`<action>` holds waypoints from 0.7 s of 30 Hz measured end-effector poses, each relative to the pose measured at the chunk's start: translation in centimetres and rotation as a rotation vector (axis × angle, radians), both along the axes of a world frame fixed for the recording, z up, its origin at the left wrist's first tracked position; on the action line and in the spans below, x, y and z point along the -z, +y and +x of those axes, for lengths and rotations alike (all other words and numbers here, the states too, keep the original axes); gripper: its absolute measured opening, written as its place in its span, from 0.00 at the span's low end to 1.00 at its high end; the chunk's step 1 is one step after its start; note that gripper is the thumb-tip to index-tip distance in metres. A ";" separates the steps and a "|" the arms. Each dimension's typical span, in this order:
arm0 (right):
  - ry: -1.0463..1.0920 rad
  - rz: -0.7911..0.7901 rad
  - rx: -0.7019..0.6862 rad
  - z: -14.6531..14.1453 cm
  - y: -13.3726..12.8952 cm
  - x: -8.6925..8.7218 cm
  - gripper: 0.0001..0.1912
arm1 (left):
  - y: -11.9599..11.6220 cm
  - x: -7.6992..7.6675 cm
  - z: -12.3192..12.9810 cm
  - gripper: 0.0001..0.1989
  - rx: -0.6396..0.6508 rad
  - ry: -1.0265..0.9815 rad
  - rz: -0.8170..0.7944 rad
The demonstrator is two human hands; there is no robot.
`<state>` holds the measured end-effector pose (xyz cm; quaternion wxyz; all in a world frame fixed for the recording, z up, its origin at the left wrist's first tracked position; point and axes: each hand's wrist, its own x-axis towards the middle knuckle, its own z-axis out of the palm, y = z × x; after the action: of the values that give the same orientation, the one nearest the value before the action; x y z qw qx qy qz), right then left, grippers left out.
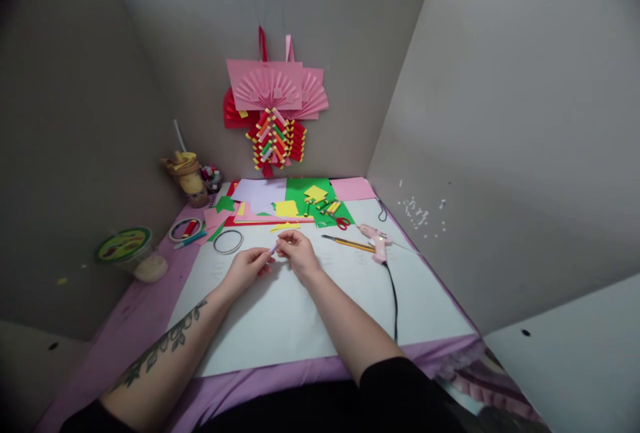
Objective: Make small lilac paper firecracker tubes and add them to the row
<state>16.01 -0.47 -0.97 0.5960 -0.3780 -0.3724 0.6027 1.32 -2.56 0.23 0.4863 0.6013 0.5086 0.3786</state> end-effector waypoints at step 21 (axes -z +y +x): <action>-0.939 0.746 -0.103 0.7 -1.0 -0.1 0.42 | 0.6 -0.1 -0.8 0.17 0.028 -0.571 -0.316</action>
<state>16.75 -1.50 -0.83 0.4303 -0.3505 -0.8000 0.2280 0.48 -1.98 0.29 0.7017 0.3949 0.3957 0.4417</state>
